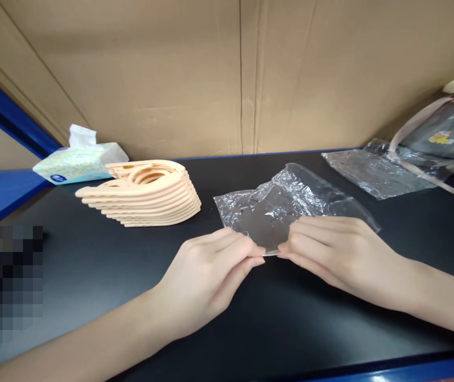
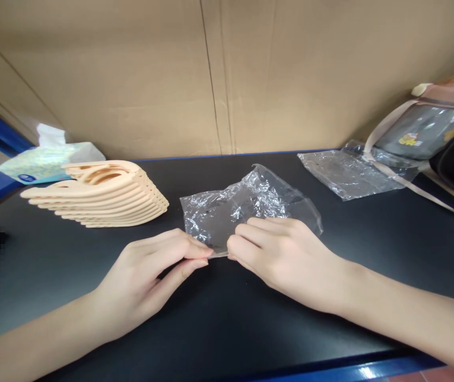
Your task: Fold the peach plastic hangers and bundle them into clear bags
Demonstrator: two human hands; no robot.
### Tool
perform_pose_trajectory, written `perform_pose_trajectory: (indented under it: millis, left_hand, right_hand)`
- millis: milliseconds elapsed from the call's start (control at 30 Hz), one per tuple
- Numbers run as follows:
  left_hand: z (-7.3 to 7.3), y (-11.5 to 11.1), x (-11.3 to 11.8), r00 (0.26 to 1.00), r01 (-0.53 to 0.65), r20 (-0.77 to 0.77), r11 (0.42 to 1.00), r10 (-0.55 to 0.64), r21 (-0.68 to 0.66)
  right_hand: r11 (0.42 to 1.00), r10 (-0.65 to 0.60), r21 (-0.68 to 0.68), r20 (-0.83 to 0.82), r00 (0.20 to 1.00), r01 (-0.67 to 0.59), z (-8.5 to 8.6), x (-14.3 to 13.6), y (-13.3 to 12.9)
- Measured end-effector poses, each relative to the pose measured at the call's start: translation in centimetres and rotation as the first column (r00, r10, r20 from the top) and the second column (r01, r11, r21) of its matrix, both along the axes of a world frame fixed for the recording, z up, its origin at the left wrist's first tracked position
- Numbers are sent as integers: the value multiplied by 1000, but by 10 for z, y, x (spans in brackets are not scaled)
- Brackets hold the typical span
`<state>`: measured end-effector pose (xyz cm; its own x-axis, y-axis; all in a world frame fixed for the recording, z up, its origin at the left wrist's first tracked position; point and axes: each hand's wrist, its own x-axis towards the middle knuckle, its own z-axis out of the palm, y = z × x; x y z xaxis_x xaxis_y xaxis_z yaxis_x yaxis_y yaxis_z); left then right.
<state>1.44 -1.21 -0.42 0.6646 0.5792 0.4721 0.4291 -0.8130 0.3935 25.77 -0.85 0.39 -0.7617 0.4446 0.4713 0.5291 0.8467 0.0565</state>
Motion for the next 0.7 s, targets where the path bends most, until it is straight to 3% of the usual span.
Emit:
perform_pose_trajectory:
  millis: [100, 233, 367, 533, 700]
  left_hand:
    - [-1, 2, -3, 1000, 17, -14, 998, -18, -53]
    - [-1, 5, -7, 998, 65, -14, 997, -65, -35]
    - [-1, 6, -9, 992, 128, -11, 990, -129, -65]
    - [1, 9, -10, 971, 225, -60, 969, -232, -103]
    - [-2, 13, -11, 981, 17, -190, 998, -29, -68]
  right_hand:
    - [992, -9, -122, 20, 1000, 11, 2, 6, 7]
    - [919, -105, -389, -75, 992, 68, 9, 22, 24]
    - [890, -299, -393, -117, 947, 233, 7, 39, 45]
    - [792, -465, -472, -55, 884, 387, -2, 49, 60]
    - [720, -504, -584, -70, 861, 374, 0, 48, 59]
